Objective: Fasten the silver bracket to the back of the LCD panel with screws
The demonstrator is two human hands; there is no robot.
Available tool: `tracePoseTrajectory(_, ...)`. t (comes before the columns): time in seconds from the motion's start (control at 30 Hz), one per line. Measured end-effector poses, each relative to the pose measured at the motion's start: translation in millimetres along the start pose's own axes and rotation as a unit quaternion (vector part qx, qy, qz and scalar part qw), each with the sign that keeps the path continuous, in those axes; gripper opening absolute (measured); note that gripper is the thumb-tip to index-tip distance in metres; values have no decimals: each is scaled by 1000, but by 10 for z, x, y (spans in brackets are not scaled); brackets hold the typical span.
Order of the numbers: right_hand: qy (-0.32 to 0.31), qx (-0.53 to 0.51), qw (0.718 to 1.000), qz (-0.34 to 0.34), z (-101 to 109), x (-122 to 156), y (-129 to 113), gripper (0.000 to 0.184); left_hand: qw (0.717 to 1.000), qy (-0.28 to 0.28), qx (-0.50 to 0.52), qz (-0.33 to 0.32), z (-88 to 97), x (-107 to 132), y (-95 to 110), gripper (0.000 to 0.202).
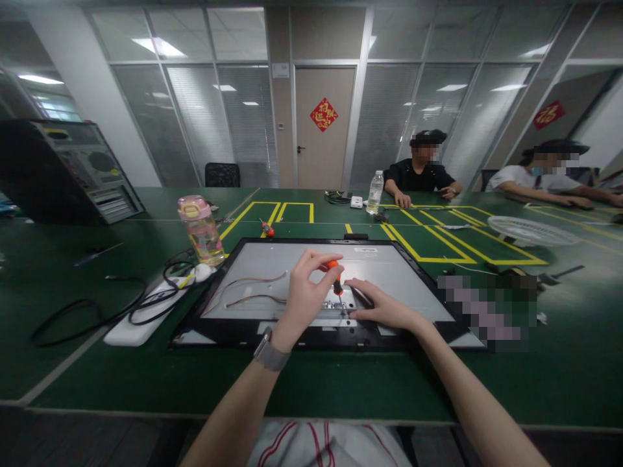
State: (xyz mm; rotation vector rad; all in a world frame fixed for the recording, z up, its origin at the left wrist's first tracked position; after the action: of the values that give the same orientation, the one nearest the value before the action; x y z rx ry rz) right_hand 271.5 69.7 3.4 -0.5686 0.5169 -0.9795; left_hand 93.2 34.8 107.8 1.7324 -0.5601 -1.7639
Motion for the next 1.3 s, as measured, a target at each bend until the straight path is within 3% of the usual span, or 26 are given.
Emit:
tracePoseTrajectory(0.13, -1, 4, 1000, -1, 4, 2, -17, 73, 1000, -22, 14, -1, -53, 16, 6, 25)
tracePoseTrajectory(0.33, -5, 9, 1000, -10, 1, 4, -3, 75, 1000, 19, -20, 7, -3, 19, 2, 18)
tracePoseTrajectory(0.5, -3, 11, 1000, -9, -1, 5, 19, 76, 1000, -17, 2, 11, -61, 37, -23, 29)
tracePoseTrajectory(0.67, -2, 17, 1000, 2, -3, 3, 17, 75, 999, 4, -44, -11, -29, 33, 10, 21)
tracePoseTrajectory(0.83, -3, 18, 1000, -4, 0, 5, 23, 76, 1000, -21, -21, -10, -51, 15, 13, 31)
tracePoseTrajectory(1.07, -3, 9, 1000, -6, 4, 11, 14, 76, 1000, -2, -22, 0, -39, 4, 19, 23)
tracePoseTrajectory(1.3, -5, 6, 1000, -3, 7, 14, -8, 75, 1000, -15, -18, -9, -64, 18, 60, 28)
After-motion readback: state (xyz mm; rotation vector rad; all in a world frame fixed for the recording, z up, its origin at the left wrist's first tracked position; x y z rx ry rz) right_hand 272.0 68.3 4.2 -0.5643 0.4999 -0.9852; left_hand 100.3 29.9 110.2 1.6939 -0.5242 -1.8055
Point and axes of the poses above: each hand's wrist, its own x-axis away from the middle knuckle, its own z-axis out of the back of the hand, y = z × x, the point moved 7 cm from there along -x, towards the middle knuckle, and after that the axes turned 5 degrees about y, right-handed, at the moved point
